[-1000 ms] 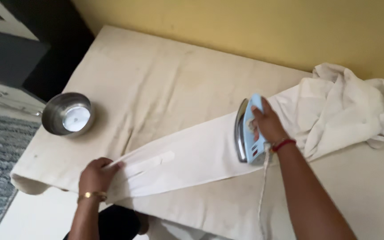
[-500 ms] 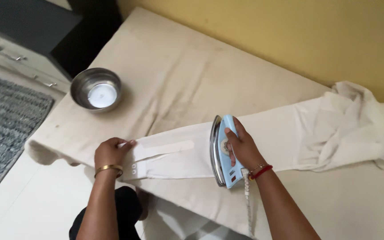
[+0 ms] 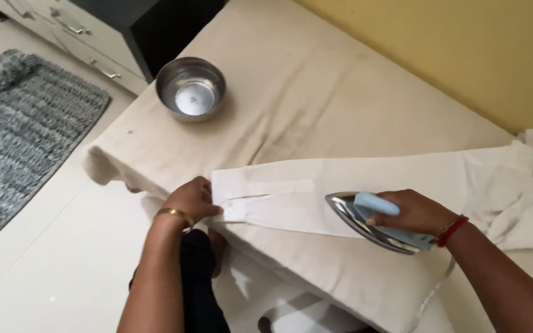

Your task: The person irons a white shirt on a padded ironing board. They smooth the fabric with their hands, use a blue electric iron to press the body and sleeves, and occasionally dip a finger into a metal bowl of water to dampen the fabric before ironing.

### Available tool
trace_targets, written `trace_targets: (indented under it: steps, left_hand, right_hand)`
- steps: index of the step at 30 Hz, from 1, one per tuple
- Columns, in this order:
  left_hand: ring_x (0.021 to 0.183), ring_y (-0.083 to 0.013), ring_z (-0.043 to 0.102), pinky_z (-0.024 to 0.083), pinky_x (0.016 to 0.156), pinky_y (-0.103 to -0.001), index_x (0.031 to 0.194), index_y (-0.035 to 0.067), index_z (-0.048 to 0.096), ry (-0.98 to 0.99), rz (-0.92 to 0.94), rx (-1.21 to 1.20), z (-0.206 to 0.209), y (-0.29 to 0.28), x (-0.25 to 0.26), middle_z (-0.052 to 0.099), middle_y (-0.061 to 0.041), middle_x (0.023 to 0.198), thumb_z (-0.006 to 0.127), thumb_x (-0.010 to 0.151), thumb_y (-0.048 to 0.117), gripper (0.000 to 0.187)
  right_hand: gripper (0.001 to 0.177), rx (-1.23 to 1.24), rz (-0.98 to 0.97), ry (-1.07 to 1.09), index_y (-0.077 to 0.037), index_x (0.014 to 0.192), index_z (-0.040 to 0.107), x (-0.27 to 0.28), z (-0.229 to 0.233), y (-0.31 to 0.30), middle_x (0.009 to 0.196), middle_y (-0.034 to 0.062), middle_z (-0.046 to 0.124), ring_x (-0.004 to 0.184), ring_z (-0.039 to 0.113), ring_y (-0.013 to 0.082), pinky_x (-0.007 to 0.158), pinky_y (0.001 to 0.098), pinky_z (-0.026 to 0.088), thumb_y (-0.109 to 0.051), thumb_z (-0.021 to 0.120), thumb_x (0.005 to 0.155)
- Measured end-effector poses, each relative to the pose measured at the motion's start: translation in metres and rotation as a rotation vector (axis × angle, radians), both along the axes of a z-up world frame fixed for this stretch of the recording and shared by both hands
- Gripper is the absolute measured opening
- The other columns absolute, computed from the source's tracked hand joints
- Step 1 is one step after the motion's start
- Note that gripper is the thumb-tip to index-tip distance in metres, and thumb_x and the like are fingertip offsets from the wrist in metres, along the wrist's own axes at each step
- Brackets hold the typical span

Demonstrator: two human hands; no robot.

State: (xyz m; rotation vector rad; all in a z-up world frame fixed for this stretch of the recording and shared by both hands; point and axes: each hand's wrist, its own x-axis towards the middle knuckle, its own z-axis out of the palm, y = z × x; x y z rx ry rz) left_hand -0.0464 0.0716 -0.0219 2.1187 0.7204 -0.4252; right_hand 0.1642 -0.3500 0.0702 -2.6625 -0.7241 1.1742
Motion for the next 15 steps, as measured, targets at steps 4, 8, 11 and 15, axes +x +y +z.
trace_targets:
  steps: [4, 8, 11, 15]
  left_hand:
    - [0.098, -0.0273, 0.071, 0.055, 0.089, -0.036, 0.111, 0.008, 0.069, 0.023, 0.002, 0.092, 0.006, -0.008, 0.003, 0.076, -0.012, 0.103, 0.087, 0.066, 0.023, 0.051]
    - [0.096, -0.0277, 0.072, 0.056, 0.087, -0.036, 0.106, 0.007, 0.067, 0.037, 0.015, 0.033, 0.011, -0.006, 0.001, 0.075, -0.012, 0.100, 0.085, 0.068, 0.021, 0.045]
    - [0.095, -0.0275, 0.073, 0.057, 0.086, -0.036, 0.105, 0.007, 0.067, 0.028, 0.046, -0.023, 0.011, -0.005, 0.003, 0.075, -0.012, 0.099, 0.085, 0.068, 0.020, 0.044]
    - [0.093, -0.0277, 0.077, 0.059, 0.085, -0.037, 0.106, 0.006, 0.066, 0.065, 0.097, -0.143, 0.015, -0.004, 0.004, 0.078, -0.014, 0.098, 0.081, 0.069, 0.018, 0.042]
  right_hand:
    - [0.062, 0.090, 0.222, -0.041, -0.028, 0.132, 0.071, -0.030, 0.018, 0.063, 0.105, 0.0063, 0.080, 0.096, 0.075, 0.0288, 0.088, 0.0386, 0.057, -0.061, 0.065, 0.079]
    - [0.056, 0.175, 0.392, -0.086, -0.022, 0.111, 0.077, -0.058, 0.023, 0.133, 0.101, 0.0091, 0.079, 0.094, 0.072, 0.0332, 0.084, 0.0432, 0.057, -0.067, 0.058, 0.085]
    - [0.056, 0.092, 0.377, -0.082, -0.021, 0.111, 0.077, -0.080, 0.023, 0.166, 0.099, 0.0113, 0.078, 0.092, 0.072, 0.0339, 0.084, 0.0447, 0.055, -0.067, 0.059, 0.086]
    - [0.058, 0.037, 0.352, -0.062, -0.022, 0.111, 0.077, -0.080, 0.033, 0.157, 0.097, 0.0108, 0.078, 0.090, 0.073, 0.0321, 0.082, 0.0437, 0.056, -0.068, 0.059, 0.083]
